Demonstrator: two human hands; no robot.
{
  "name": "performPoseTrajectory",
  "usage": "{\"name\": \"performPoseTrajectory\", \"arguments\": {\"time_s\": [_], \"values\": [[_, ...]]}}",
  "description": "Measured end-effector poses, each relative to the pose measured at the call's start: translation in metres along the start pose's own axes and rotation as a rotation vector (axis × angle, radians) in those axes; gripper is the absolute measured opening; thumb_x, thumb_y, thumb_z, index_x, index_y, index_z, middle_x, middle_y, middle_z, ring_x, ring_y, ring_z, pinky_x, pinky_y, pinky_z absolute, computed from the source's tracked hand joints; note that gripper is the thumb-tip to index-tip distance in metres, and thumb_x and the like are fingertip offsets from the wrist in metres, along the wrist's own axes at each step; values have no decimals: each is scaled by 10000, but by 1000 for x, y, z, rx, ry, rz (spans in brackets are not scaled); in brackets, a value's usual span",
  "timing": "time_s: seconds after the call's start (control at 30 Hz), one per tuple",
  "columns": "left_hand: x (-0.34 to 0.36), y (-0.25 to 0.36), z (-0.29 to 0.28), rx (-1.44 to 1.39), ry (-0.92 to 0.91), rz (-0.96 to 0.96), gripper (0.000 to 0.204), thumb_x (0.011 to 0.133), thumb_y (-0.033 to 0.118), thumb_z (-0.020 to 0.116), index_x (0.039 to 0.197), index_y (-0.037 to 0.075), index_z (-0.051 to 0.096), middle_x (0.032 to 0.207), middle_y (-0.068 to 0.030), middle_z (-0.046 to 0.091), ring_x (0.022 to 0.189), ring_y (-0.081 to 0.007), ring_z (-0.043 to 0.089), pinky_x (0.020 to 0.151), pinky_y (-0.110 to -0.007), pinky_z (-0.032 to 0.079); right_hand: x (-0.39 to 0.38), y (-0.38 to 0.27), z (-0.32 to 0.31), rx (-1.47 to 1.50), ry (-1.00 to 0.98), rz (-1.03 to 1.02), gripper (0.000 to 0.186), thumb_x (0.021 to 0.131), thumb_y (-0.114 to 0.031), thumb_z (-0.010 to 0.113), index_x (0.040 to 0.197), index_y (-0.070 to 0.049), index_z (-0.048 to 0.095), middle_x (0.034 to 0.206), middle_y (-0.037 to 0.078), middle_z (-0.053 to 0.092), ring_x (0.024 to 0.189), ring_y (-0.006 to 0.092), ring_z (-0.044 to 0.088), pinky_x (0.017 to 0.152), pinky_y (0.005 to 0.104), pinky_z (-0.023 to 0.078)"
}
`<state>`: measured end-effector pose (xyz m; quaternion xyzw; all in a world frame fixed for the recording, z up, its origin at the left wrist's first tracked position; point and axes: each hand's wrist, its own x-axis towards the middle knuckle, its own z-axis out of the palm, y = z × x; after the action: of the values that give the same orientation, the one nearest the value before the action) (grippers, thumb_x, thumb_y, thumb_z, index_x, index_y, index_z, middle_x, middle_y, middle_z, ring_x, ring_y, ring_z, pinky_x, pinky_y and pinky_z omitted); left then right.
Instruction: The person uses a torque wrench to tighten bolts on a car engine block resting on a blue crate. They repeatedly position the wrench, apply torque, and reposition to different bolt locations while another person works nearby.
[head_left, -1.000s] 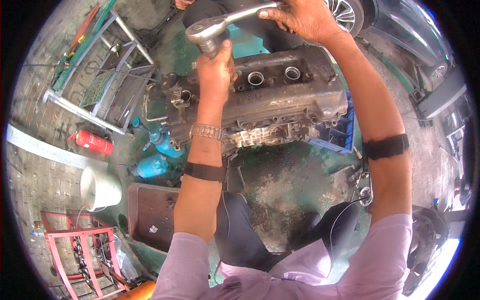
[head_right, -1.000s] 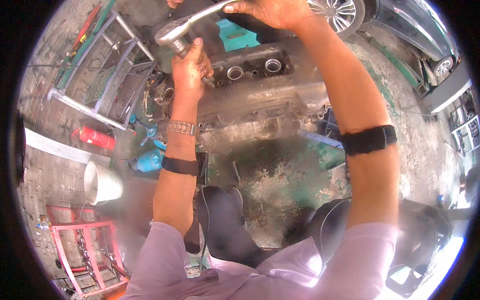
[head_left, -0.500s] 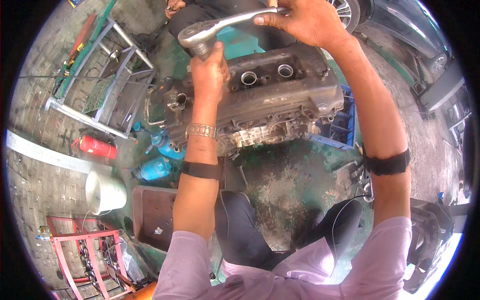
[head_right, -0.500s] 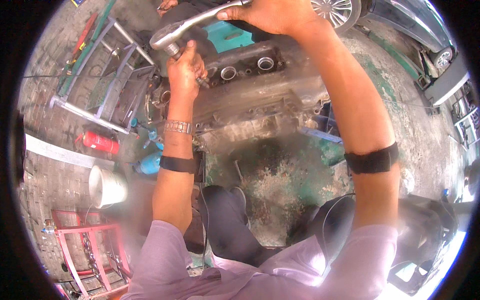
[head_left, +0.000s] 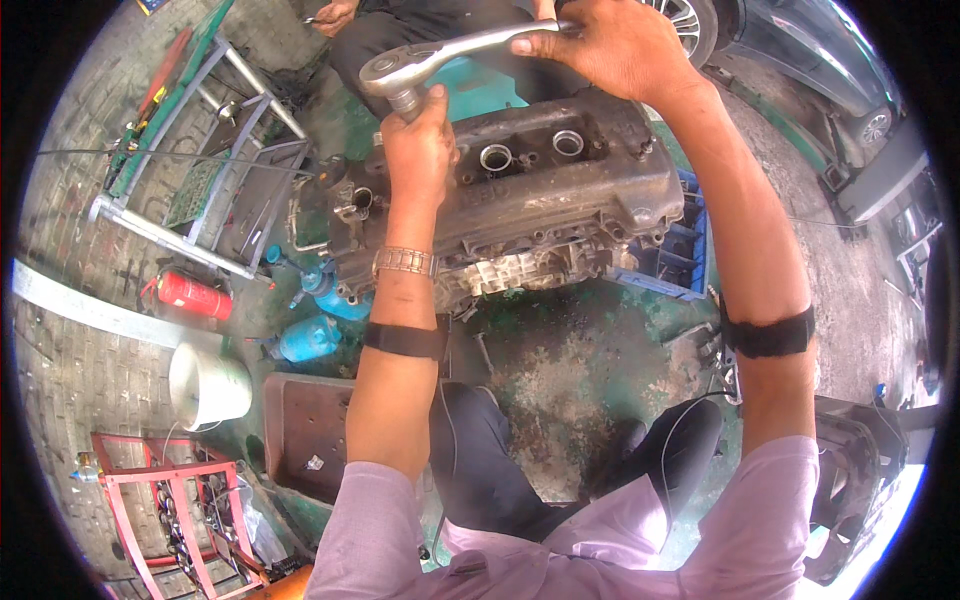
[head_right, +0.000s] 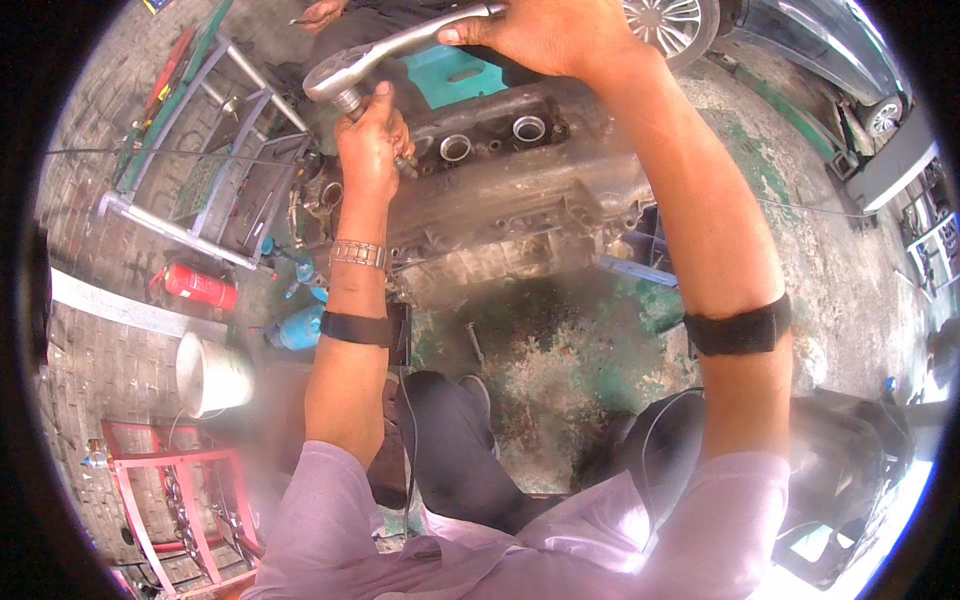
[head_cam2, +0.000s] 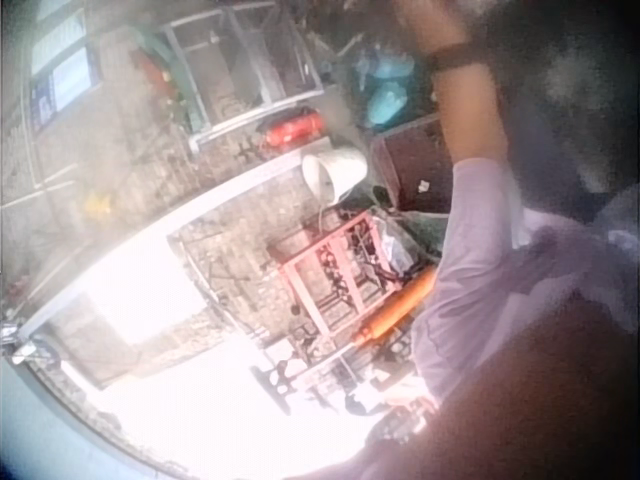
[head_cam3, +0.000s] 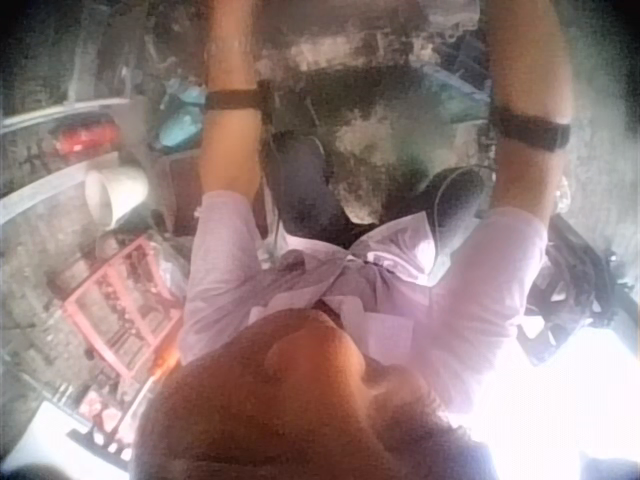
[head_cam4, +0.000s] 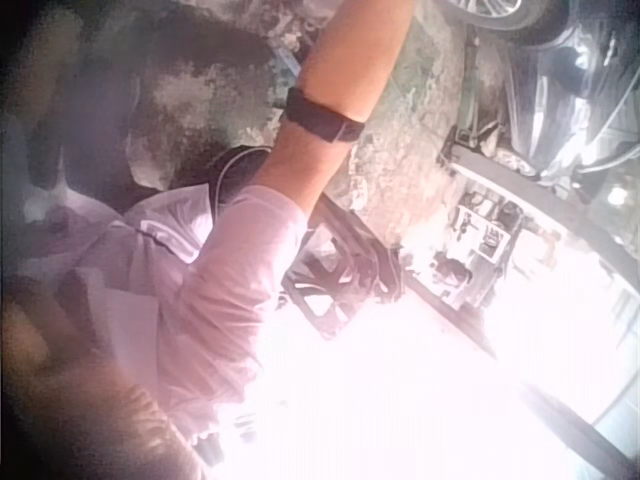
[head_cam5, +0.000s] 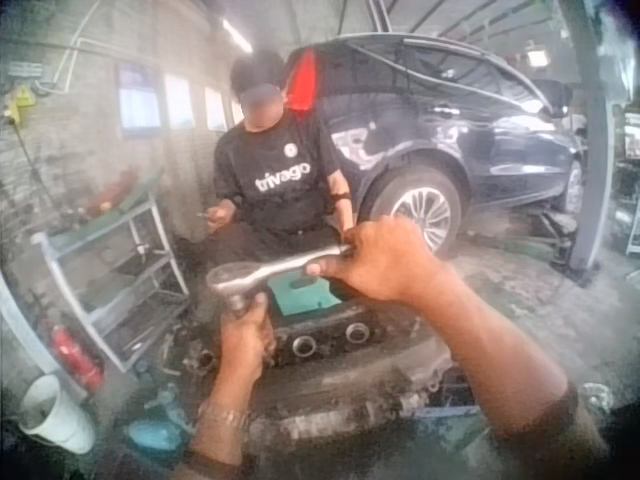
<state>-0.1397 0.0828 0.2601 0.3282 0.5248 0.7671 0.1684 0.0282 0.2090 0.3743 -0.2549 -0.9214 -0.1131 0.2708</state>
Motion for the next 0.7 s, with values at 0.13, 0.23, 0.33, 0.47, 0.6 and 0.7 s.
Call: {"name": "performPoseTrajectory", "arguments": {"time_s": [0.13,0.23,0.33,0.47,0.6,0.7], "values": [[1,0,0,34,1,9,402,971,259,629,649,109,441,492,12,397,393,-111,367,394,-297,323,-3,-2,0,28,39,20,1041,838,-737,520,1404,125,375,670,209,667,634,382,677,584,444,526],[1,0,1,21,16,-8,411,969,259,633,638,108,441,494,12,400,393,-111,366,393,-298,323,-4,-2,-3,61,13,54,1032,828,-736,535,1391,120,404,695,238,669,667,395,684,608,441,535],[-1,1,1,16,13,-14,406,967,261,635,641,106,449,496,13,401,393,-109,367,393,-298,323,-2,-1,-3,34,-61,75,1065,827,-738,535,1440,106,319,738,265,674,706,398,693,669,449,545],[-1,1,1,23,29,-39,398,958,276,650,652,109,458,502,13,406,393,-106,369,389,-294,321,-5,6,7,137,-23,35,850,837,-690,572,1323,-1,460,807,217,681,776,400,678,712,472,526],[0,0,2,55,70,-45,344,950,273,666,711,99,491,513,19,426,393,-96,374,376,-288,318,-6,10,17,178,180,-93,676,808,-653,634,901,15,670,956,196,684,839,387,670,726,468,510],[-1,-2,2,39,102,-58,306,951,269,673,760,42,597,582,42,502,470,-61,406,432,-276,300,-6,9,14,159,251,-95,661,790,-640,662,764,20,683,1005,192,674,860,367,672,727,461,512]]}}
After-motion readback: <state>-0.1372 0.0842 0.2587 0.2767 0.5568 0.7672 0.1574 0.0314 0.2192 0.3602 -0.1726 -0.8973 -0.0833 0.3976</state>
